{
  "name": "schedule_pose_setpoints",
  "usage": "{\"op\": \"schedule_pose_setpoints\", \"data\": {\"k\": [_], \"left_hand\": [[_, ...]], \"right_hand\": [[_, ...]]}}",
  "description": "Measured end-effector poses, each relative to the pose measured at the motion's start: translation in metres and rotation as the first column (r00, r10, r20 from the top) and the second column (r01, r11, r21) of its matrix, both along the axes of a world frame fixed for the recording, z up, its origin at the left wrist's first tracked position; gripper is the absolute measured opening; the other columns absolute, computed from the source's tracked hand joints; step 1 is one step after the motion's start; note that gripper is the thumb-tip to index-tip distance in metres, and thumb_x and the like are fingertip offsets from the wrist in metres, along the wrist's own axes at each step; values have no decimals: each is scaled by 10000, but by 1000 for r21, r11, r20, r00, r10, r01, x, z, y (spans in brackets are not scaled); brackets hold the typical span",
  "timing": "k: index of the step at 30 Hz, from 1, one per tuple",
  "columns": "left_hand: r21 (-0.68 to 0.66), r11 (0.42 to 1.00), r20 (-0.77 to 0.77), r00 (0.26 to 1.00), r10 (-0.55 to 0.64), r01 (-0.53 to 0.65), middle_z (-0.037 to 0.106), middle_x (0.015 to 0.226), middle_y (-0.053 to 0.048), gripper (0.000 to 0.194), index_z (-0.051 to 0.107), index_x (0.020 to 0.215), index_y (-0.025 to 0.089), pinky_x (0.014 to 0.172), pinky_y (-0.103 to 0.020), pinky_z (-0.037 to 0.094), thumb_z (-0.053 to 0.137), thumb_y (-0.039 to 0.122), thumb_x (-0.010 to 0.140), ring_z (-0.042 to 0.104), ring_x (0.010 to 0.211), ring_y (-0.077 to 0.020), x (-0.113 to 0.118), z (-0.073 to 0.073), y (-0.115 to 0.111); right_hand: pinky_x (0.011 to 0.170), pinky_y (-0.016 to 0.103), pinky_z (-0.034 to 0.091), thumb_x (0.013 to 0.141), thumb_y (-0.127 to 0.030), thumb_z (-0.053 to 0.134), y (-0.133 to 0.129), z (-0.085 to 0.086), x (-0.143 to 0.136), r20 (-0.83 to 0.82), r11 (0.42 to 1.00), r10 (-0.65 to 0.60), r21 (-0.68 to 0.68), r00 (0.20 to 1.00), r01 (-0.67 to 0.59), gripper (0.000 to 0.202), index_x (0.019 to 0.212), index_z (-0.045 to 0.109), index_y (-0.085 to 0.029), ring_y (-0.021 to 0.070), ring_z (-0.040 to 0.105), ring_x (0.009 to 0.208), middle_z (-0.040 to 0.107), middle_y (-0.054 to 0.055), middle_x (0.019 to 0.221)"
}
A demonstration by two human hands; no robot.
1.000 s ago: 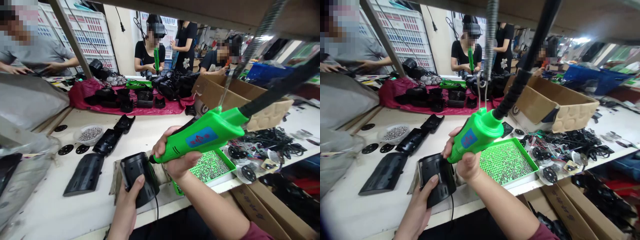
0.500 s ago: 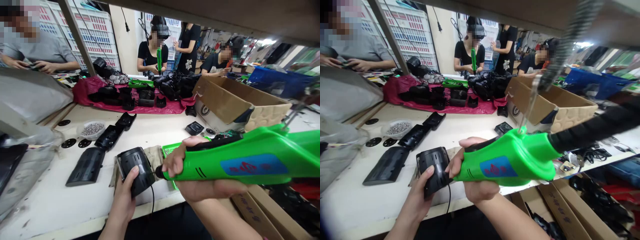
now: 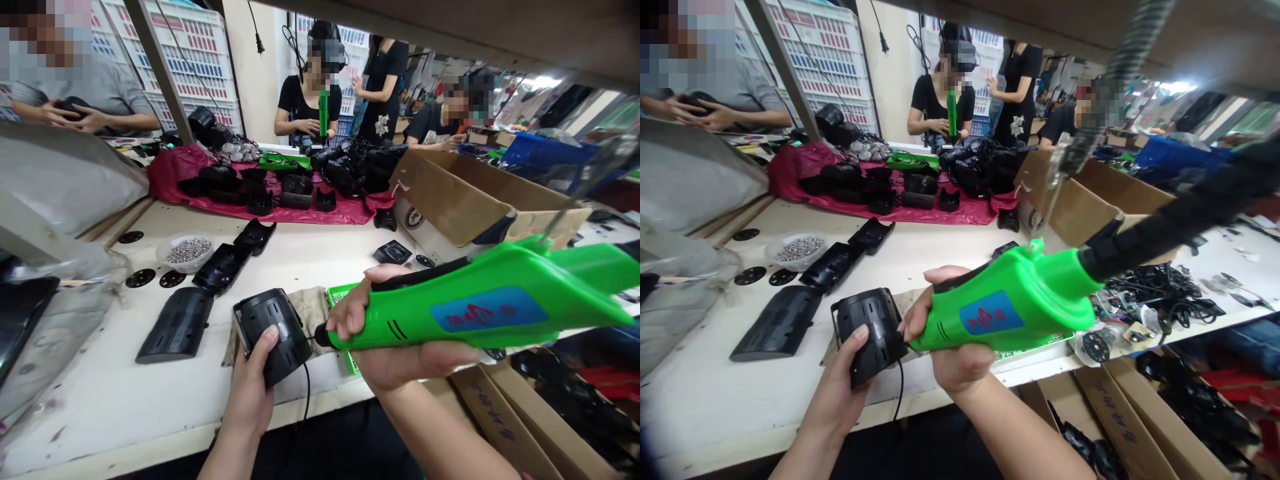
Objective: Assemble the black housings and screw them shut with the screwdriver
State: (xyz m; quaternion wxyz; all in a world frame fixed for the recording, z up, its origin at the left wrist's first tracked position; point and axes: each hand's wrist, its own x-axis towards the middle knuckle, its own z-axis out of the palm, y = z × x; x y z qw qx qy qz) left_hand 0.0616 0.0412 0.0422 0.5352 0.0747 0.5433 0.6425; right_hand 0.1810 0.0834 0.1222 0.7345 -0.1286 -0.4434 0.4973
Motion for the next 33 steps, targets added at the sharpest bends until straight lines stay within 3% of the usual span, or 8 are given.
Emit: {"op": "schedule_pose_setpoints", "data": {"k": [8, 12, 18, 22, 26, 29, 33], "left_hand": [[54, 999, 14, 1000, -1, 0, 707, 1054, -100, 710, 597, 1237, 161, 829, -385, 533, 810, 421, 612, 639, 1023, -297, 2, -3, -2], [65, 997, 11, 999, 51, -52, 706, 1040, -92, 693, 598, 1232, 160, 821, -354, 524, 806, 405, 618, 642, 1004, -268, 4, -4, 0], [67, 998, 11, 1000, 21, -22, 709, 1005, -77, 681, 607, 1200, 161, 782, -340, 527, 816, 407, 600, 645, 967, -253, 6, 1, -1], [28, 1000, 21, 1000, -10, 10, 709, 1055, -70, 645, 616, 1188, 188, 823, -328, 516, 812, 409, 614, 639, 1013, -245, 4, 2, -3], [-18, 998, -5, 999, -53, 53, 710, 1040, -71, 663, 598, 1205, 203, 810, -336, 513, 810, 410, 612, 651, 978, -247, 5, 3, -3], [-5, 996, 17, 996, -84, 84, 705, 1028, -55, 656, 588, 1197, 222, 810, -333, 503, 812, 406, 608, 648, 959, -237, 6, 3, -3], [14, 996, 32, 995, -91, 90, 705, 943, -60, 675, 613, 1135, 183, 824, -364, 490, 822, 451, 552, 643, 915, -254, 7, 3, -4]], "right_hand": [[421, 246, 502, 670, -803, 595, 7, -12, -12, 34, 999, 45, -14, 998, -44, 628, 854, 654, -205, 108, 485, 365, 528, -56, 482], [418, 241, 489, 670, -839, 544, 13, -18, -15, 39, 999, 40, -35, 998, -39, 666, 830, 634, -199, 99, 475, 361, 511, -61, 478], [401, 259, 483, 673, -839, 538, 13, -15, -6, 58, 999, 21, -36, 998, -19, 673, 863, 650, -203, 103, 454, 351, 501, -64, 483], [444, 271, 521, 825, -672, 540, 0, 3, 9, 82, 999, 21, 27, 996, -24, 504, 982, 667, -210, 114, 500, 393, 546, -47, 525], [480, 285, 541, 950, -420, 518, -19, 19, 14, 146, 976, 196, 69, 970, -208, 208, 1038, 646, -282, 141, 575, 432, 599, -45, 550], [528, 353, 563, 960, -374, 508, -28, 15, 5, 180, 948, 303, 41, 936, -315, 192, 1061, 643, -283, 181, 608, 482, 644, -15, 581], [531, 344, 545, 922, -373, 568, -29, 3, -13, 151, 956, 294, -37, 944, -291, 149, 965, 656, -261, 170, 573, 470, 628, -16, 568]]}}
